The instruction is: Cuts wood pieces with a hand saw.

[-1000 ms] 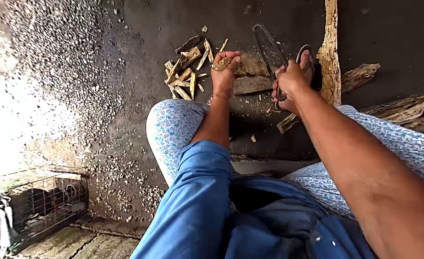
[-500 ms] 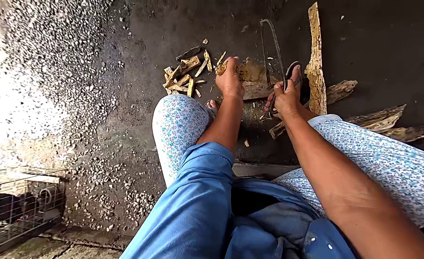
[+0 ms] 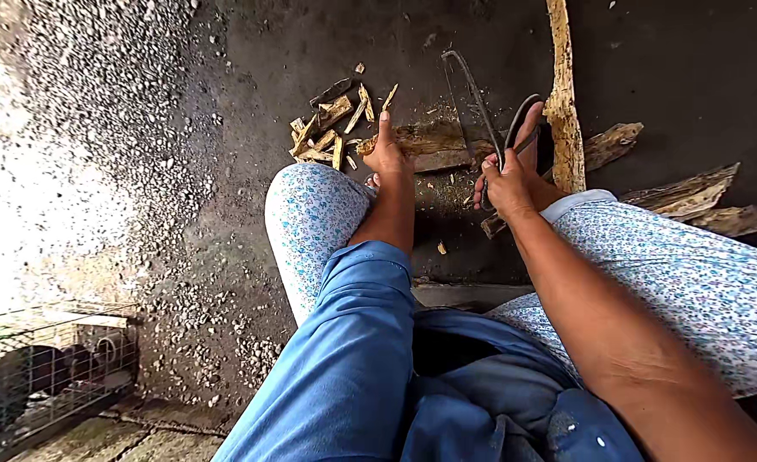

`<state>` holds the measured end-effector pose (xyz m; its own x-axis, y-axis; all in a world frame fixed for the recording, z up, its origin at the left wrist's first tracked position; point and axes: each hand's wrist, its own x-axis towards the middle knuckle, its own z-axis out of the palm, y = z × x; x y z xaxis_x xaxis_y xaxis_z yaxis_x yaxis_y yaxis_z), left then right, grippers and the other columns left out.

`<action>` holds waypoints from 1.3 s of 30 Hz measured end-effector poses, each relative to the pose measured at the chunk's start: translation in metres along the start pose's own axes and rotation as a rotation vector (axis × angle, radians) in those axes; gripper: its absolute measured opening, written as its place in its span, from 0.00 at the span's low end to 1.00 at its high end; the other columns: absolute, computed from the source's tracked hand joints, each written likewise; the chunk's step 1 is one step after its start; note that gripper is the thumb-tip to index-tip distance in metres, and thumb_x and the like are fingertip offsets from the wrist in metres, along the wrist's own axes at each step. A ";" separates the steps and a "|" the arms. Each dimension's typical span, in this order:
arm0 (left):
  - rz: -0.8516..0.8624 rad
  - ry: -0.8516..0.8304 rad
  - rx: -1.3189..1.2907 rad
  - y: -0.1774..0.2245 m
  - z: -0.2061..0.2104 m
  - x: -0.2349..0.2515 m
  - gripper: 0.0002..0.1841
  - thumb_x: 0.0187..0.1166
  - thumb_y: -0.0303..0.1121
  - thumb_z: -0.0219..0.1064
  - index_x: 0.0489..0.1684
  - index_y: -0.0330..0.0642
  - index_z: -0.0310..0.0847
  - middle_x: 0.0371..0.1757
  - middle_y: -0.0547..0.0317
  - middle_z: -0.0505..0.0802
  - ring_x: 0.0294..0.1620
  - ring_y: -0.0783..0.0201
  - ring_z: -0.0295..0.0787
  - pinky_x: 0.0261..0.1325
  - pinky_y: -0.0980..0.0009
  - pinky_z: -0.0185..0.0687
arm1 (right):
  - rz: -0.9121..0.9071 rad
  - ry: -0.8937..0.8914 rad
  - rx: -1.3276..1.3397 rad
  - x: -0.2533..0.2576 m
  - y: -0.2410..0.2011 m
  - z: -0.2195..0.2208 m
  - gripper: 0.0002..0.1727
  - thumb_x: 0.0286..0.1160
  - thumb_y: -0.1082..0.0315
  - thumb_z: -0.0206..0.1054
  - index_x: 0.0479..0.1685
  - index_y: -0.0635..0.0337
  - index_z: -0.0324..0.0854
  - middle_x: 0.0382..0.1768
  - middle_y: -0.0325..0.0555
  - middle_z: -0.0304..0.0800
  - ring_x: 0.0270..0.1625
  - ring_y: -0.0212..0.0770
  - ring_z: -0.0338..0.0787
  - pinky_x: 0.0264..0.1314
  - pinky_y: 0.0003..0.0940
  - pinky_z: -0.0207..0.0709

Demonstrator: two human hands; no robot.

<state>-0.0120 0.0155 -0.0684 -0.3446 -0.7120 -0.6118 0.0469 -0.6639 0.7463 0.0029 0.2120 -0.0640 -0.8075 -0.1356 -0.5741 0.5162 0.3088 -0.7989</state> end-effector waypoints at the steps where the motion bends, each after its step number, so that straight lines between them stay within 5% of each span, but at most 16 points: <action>1: -0.001 0.035 0.017 -0.001 0.001 0.000 0.38 0.77 0.41 0.77 0.82 0.35 0.60 0.63 0.37 0.87 0.61 0.48 0.89 0.64 0.48 0.89 | -0.004 -0.002 -0.036 -0.001 0.001 0.000 0.14 0.96 0.62 0.49 0.70 0.59 0.64 0.22 0.43 0.76 0.16 0.39 0.83 0.20 0.39 0.86; 15: -0.059 0.054 0.184 0.004 0.004 0.003 0.32 0.77 0.38 0.75 0.76 0.35 0.68 0.62 0.38 0.88 0.63 0.46 0.89 0.60 0.46 0.90 | 0.022 -0.001 -0.150 -0.025 -0.012 -0.013 0.12 0.95 0.62 0.52 0.64 0.58 0.67 0.21 0.44 0.78 0.15 0.39 0.83 0.17 0.38 0.84; 39: -0.046 0.089 0.182 0.000 0.011 0.008 0.39 0.75 0.40 0.78 0.82 0.38 0.59 0.65 0.37 0.85 0.65 0.45 0.86 0.60 0.43 0.89 | 0.030 0.007 -0.210 -0.038 -0.015 -0.015 0.13 0.96 0.61 0.51 0.66 0.58 0.66 0.24 0.45 0.80 0.16 0.40 0.83 0.18 0.39 0.84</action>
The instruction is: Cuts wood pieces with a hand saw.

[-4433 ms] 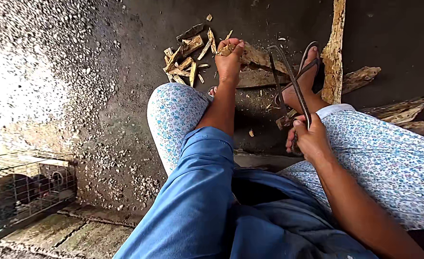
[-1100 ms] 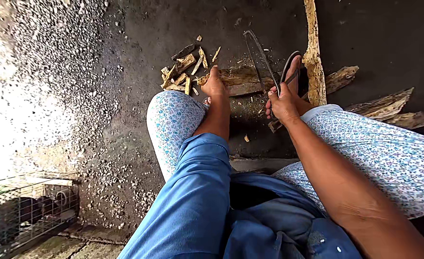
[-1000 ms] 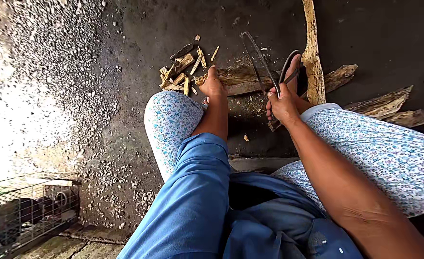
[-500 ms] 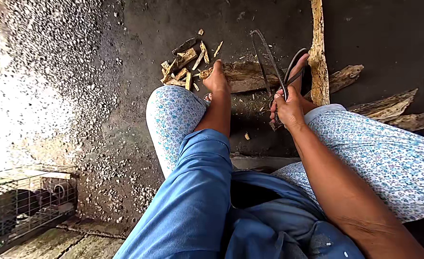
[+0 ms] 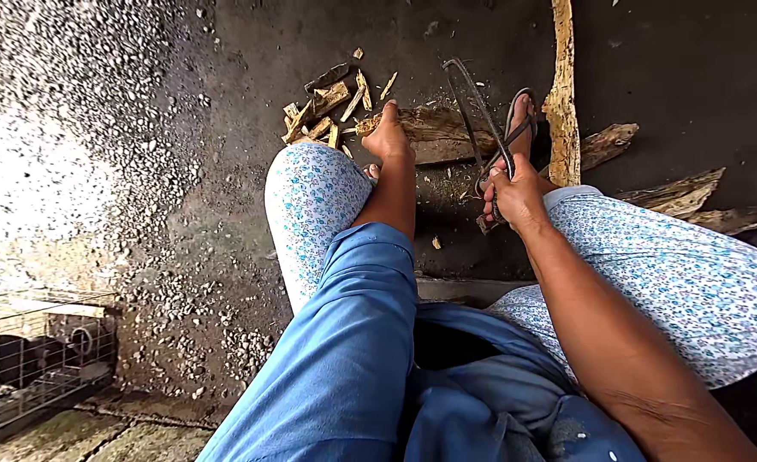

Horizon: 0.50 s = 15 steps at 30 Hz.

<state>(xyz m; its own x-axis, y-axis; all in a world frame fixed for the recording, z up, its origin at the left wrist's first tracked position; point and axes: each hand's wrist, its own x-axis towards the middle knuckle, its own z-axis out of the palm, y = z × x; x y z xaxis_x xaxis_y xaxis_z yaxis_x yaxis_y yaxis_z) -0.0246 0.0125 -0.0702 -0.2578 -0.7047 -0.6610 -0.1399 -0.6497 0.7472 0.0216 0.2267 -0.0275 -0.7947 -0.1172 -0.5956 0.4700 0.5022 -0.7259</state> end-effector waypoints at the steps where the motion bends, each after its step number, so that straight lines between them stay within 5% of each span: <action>1: 0.003 -0.008 -0.015 0.001 0.001 0.000 0.38 0.76 0.39 0.77 0.82 0.38 0.59 0.65 0.37 0.85 0.65 0.45 0.87 0.60 0.43 0.89 | -0.006 0.010 0.011 -0.001 0.001 0.001 0.13 0.96 0.61 0.51 0.67 0.58 0.66 0.24 0.44 0.79 0.16 0.40 0.83 0.18 0.39 0.84; 15: 0.066 -0.023 -0.130 -0.001 0.005 0.008 0.32 0.73 0.30 0.78 0.76 0.32 0.67 0.56 0.38 0.88 0.54 0.49 0.90 0.56 0.52 0.90 | -0.075 0.071 0.071 -0.001 0.012 0.008 0.12 0.95 0.63 0.51 0.65 0.59 0.67 0.20 0.40 0.78 0.15 0.35 0.82 0.18 0.34 0.84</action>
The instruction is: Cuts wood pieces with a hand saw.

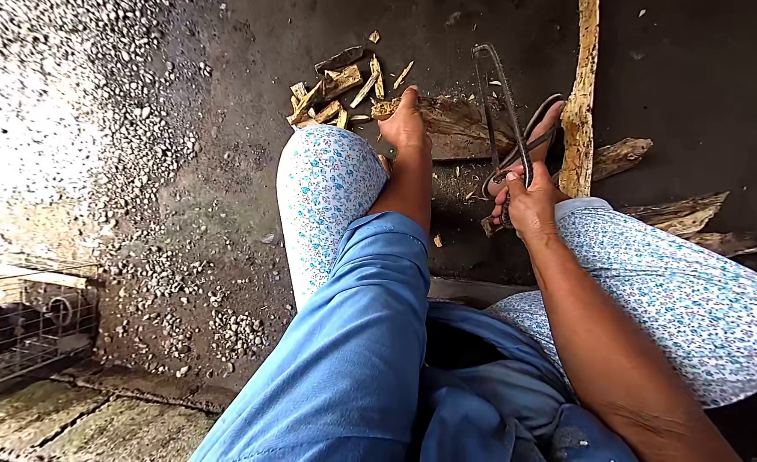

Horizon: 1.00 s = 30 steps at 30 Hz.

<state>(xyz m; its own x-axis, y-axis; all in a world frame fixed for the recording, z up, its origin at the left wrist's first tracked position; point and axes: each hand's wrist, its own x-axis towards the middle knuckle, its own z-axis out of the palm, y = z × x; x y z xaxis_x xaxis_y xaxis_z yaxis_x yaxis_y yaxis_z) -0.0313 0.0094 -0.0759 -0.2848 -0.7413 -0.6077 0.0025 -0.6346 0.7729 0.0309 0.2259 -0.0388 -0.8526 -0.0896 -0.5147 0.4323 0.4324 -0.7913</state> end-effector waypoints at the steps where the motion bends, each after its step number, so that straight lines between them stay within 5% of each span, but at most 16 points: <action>1: -0.008 -0.001 0.010 0.000 -0.001 0.000 0.32 0.73 0.30 0.78 0.76 0.33 0.68 0.56 0.38 0.88 0.54 0.50 0.90 0.56 0.52 0.91 | 0.008 -0.005 -0.005 -0.001 -0.001 0.000 0.12 0.95 0.62 0.51 0.65 0.58 0.67 0.20 0.40 0.78 0.15 0.35 0.83 0.18 0.34 0.84; 22: -0.113 -0.054 0.035 0.005 -0.006 -0.002 0.33 0.73 0.33 0.78 0.76 0.37 0.68 0.60 0.38 0.88 0.61 0.46 0.89 0.60 0.45 0.89 | 0.096 -0.068 -0.131 -0.026 -0.008 -0.012 0.14 0.97 0.58 0.49 0.68 0.56 0.62 0.20 0.43 0.76 0.14 0.40 0.83 0.18 0.39 0.85; 30: -0.144 -0.024 0.065 0.005 -0.010 0.008 0.31 0.72 0.34 0.79 0.74 0.36 0.71 0.56 0.38 0.89 0.58 0.46 0.90 0.57 0.46 0.90 | 0.214 -0.084 -0.042 -0.056 -0.024 -0.030 0.10 0.97 0.65 0.48 0.66 0.58 0.63 0.18 0.42 0.75 0.14 0.38 0.83 0.18 0.36 0.86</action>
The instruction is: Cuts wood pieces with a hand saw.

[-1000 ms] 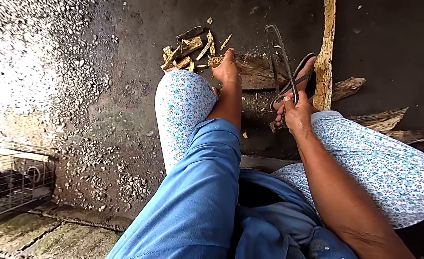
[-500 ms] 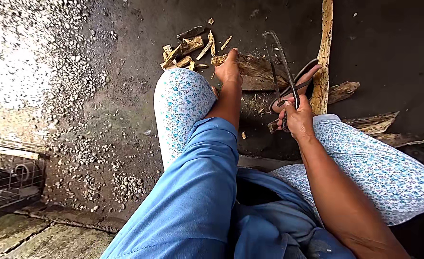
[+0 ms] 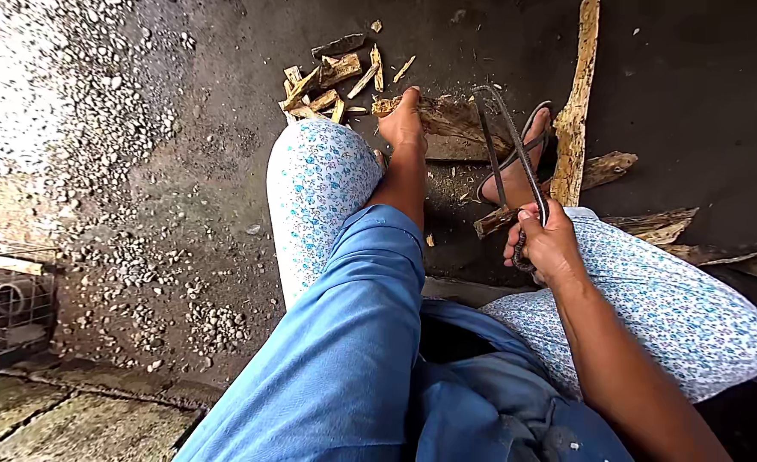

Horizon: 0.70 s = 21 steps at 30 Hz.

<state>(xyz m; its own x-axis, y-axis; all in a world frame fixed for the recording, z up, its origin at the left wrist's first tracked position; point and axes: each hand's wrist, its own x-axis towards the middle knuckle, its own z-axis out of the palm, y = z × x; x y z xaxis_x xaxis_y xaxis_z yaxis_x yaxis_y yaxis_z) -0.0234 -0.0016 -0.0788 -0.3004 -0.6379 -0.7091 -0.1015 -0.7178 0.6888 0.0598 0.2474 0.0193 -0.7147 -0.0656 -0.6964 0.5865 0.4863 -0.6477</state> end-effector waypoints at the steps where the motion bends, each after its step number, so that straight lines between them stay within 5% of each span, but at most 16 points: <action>1: 0.000 -0.003 0.010 0.001 0.000 0.000 0.30 0.72 0.34 0.79 0.73 0.36 0.71 0.55 0.38 0.89 0.57 0.46 0.90 0.56 0.46 0.90 | -0.002 -0.010 -0.014 0.013 -0.007 0.004 0.11 0.97 0.64 0.48 0.66 0.58 0.62 0.19 0.41 0.75 0.14 0.38 0.83 0.19 0.37 0.86; 7: -0.033 0.037 -0.006 0.000 -0.005 -0.003 0.32 0.72 0.35 0.79 0.74 0.37 0.70 0.59 0.39 0.88 0.61 0.45 0.89 0.59 0.44 0.89 | -0.058 -0.005 -0.073 0.102 -0.040 0.047 0.12 0.97 0.60 0.47 0.66 0.55 0.62 0.19 0.42 0.73 0.12 0.39 0.80 0.15 0.39 0.83; 11: -0.042 0.036 -0.029 0.001 -0.003 -0.001 0.33 0.72 0.33 0.79 0.75 0.36 0.68 0.58 0.38 0.88 0.60 0.46 0.89 0.58 0.44 0.89 | -0.109 -0.047 -0.131 0.043 0.003 0.022 0.16 0.97 0.59 0.47 0.71 0.58 0.61 0.22 0.45 0.77 0.16 0.43 0.83 0.19 0.43 0.85; 15: -0.008 0.012 0.033 0.000 0.000 0.004 0.29 0.72 0.34 0.79 0.70 0.35 0.73 0.54 0.39 0.89 0.56 0.47 0.90 0.54 0.47 0.90 | -0.058 -0.013 -0.068 0.004 0.013 -0.002 0.11 0.96 0.67 0.47 0.67 0.60 0.63 0.19 0.40 0.76 0.15 0.37 0.84 0.20 0.35 0.87; 21: -0.021 0.028 0.012 0.000 -0.002 -0.003 0.31 0.71 0.35 0.79 0.72 0.36 0.72 0.56 0.39 0.89 0.57 0.46 0.89 0.55 0.45 0.89 | -0.065 -0.040 -0.082 0.111 -0.041 0.036 0.13 0.97 0.60 0.47 0.68 0.56 0.61 0.20 0.42 0.75 0.13 0.40 0.81 0.18 0.40 0.85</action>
<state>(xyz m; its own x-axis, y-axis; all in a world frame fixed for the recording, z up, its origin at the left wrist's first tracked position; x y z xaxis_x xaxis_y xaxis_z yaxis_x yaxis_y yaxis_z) -0.0206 0.0000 -0.0766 -0.2716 -0.6305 -0.7271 -0.1190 -0.7277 0.6755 -0.0301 0.1892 -0.0426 -0.7333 -0.1328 -0.6668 0.5055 0.5493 -0.6654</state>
